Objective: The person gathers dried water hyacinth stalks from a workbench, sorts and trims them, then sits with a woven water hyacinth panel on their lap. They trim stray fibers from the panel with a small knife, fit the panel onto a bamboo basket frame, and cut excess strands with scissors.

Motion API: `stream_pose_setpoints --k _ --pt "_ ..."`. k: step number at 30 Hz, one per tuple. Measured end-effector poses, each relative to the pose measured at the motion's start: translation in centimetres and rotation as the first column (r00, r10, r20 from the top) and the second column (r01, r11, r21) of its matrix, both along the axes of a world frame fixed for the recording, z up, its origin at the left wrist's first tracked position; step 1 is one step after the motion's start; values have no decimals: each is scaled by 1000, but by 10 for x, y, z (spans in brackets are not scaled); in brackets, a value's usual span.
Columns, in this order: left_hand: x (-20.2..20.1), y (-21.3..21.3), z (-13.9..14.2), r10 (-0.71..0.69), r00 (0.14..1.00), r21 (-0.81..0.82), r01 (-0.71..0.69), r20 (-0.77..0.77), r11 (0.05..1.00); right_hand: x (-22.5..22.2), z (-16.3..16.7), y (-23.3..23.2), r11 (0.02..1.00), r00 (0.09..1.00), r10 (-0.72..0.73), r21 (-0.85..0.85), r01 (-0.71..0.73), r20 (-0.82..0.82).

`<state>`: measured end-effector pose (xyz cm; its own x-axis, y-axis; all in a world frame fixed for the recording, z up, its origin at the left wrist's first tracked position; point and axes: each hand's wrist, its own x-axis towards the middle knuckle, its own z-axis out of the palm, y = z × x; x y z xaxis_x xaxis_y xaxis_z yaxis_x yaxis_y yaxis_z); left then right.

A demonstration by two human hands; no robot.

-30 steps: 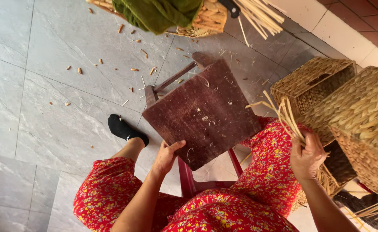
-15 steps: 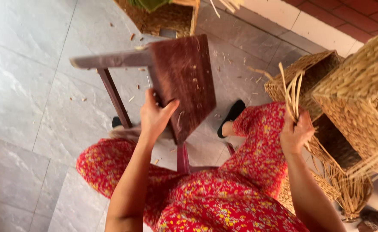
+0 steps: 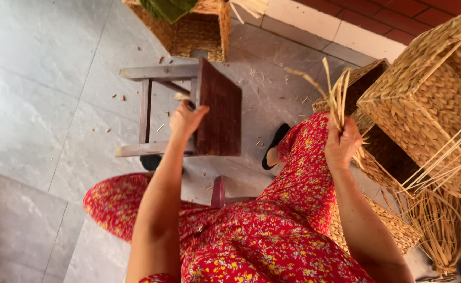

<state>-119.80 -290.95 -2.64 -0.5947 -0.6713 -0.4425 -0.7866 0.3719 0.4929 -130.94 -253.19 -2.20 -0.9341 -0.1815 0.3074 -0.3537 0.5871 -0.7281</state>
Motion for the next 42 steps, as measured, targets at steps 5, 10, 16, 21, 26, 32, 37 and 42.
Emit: stream_pose_setpoints --k 5,10,16,21,26,32,37,42 --pt "36 -24 45 216 953 344 -135 -211 929 4 7 -7 999 1000 -13 -51 13 3" --pt "88 -16 43 615 763 849 -180 -198 496 9 23 -18 993 1000 0 -120 3 23" --pt "115 19 -2 797 599 985 -74 -81 156 10 33 -30 998 1000 7 -60 -8 -10" --pt "115 22 -4 816 561 955 -144 -136 259 7 32 -44 988 998 -29 148 38 -58" --pt "118 18 8 489 706 174 -473 -512 864 0 51 -72 959 967 102 237 -158 233" --pt "125 64 41 381 739 712 187 -556 677 69 69 -142 800 753 413 192 -569 512" --pt "117 97 51 670 504 838 340 -545 427 125 53 -163 500 533 636 228 -836 558" --pt "138 66 24 884 301 930 197 -359 311 104 43 -110 487 300 591 -34 -873 749"
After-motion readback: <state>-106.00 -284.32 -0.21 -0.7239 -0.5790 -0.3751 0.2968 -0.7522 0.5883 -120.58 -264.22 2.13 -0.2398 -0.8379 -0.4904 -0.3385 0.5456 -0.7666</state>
